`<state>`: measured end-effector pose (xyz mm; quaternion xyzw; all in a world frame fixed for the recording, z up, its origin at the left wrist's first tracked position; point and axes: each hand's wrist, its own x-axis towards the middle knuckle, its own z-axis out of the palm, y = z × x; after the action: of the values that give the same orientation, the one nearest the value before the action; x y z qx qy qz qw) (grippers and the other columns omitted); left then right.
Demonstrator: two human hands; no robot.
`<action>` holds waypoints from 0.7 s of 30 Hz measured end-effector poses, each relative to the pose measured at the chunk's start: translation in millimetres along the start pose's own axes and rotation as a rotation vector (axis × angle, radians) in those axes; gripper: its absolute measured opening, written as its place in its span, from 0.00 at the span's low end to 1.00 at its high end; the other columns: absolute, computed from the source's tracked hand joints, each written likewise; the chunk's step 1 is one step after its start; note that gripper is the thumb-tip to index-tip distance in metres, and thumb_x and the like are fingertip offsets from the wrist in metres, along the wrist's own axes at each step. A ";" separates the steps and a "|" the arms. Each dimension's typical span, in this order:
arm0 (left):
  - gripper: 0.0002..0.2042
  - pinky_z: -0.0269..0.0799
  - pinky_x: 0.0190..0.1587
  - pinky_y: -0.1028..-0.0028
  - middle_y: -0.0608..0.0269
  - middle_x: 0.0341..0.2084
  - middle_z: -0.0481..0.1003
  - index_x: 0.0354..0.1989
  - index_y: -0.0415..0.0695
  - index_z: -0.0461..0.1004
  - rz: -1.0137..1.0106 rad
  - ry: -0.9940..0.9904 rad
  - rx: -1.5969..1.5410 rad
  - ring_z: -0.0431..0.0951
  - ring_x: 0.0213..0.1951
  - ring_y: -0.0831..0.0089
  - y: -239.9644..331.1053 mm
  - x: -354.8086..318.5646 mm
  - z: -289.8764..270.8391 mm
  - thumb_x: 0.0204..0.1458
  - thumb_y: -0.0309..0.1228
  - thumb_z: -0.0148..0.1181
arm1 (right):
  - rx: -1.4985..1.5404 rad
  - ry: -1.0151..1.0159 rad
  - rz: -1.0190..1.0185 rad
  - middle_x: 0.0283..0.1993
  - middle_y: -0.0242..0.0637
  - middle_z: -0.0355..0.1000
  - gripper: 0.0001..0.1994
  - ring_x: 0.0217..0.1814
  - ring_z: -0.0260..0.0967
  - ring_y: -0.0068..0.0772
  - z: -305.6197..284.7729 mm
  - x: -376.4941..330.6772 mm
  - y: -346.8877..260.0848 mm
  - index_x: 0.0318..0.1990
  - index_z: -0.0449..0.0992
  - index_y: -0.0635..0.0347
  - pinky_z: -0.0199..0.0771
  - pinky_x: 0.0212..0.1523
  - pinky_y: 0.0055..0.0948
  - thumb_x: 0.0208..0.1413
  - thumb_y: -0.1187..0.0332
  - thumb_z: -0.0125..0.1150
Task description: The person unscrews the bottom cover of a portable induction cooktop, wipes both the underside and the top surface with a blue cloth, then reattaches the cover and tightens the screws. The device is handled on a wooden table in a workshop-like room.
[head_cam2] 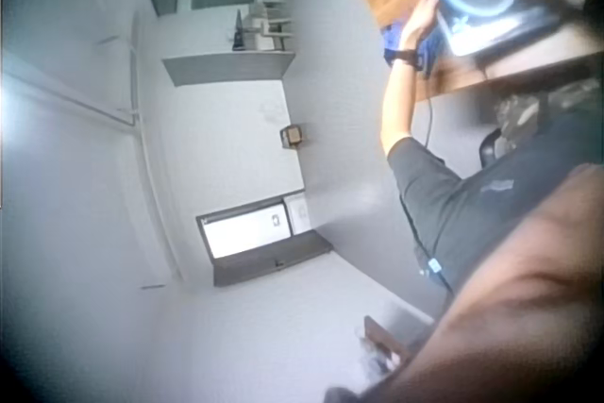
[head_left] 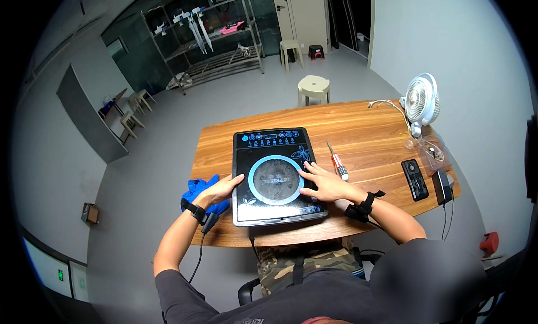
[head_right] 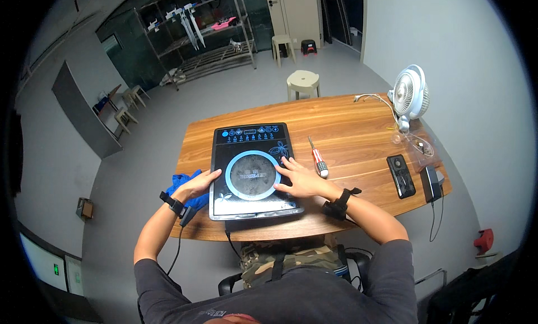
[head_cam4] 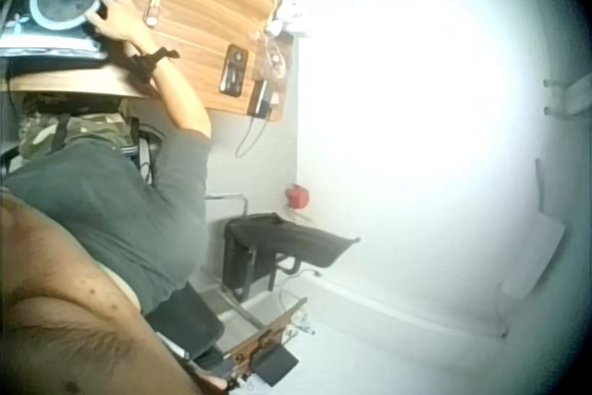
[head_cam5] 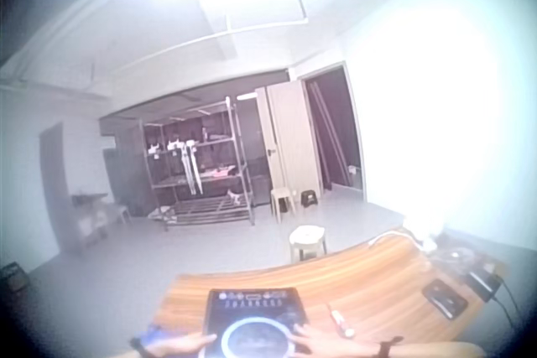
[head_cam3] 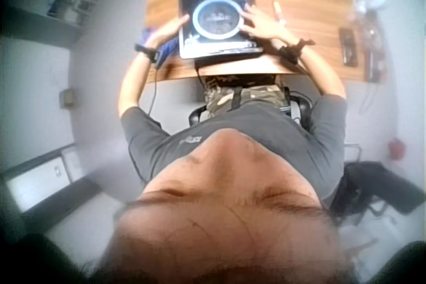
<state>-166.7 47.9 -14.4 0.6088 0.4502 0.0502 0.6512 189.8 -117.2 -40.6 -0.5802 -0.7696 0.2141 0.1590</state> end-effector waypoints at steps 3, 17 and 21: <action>0.33 0.68 0.66 0.65 0.50 0.63 0.70 0.70 0.33 0.61 0.025 0.005 0.001 0.73 0.61 0.66 -18.5 15.5 -4.0 0.71 0.52 0.47 | -0.043 0.020 -0.044 0.82 0.60 0.41 0.43 0.84 0.37 0.62 3.3 -2.8 3.4 0.77 0.57 0.56 0.50 0.79 0.50 0.63 0.37 0.56; 0.37 0.73 0.57 0.67 0.47 0.53 0.78 0.64 0.27 0.69 -0.048 0.163 0.279 0.78 0.53 0.65 -18.7 26.6 7.4 0.71 0.57 0.40 | -0.016 -0.003 -0.135 0.83 0.59 0.29 0.47 0.86 0.22 0.61 17.0 -7.0 13.2 0.79 0.47 0.58 0.42 0.80 0.57 0.63 0.41 0.59; 0.37 0.72 0.60 0.66 0.45 0.57 0.75 0.66 0.28 0.66 -0.005 0.127 0.221 0.76 0.56 0.63 -28.6 22.3 2.8 0.72 0.57 0.39 | 0.015 0.035 -0.165 0.84 0.57 0.31 0.45 0.86 0.24 0.62 21.2 -4.7 11.4 0.79 0.49 0.55 0.44 0.79 0.56 0.63 0.44 0.62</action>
<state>-165.5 52.3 -50.5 0.6713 0.4948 0.0372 0.5506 190.0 -122.1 -64.7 -0.5174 -0.8102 0.1958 0.1937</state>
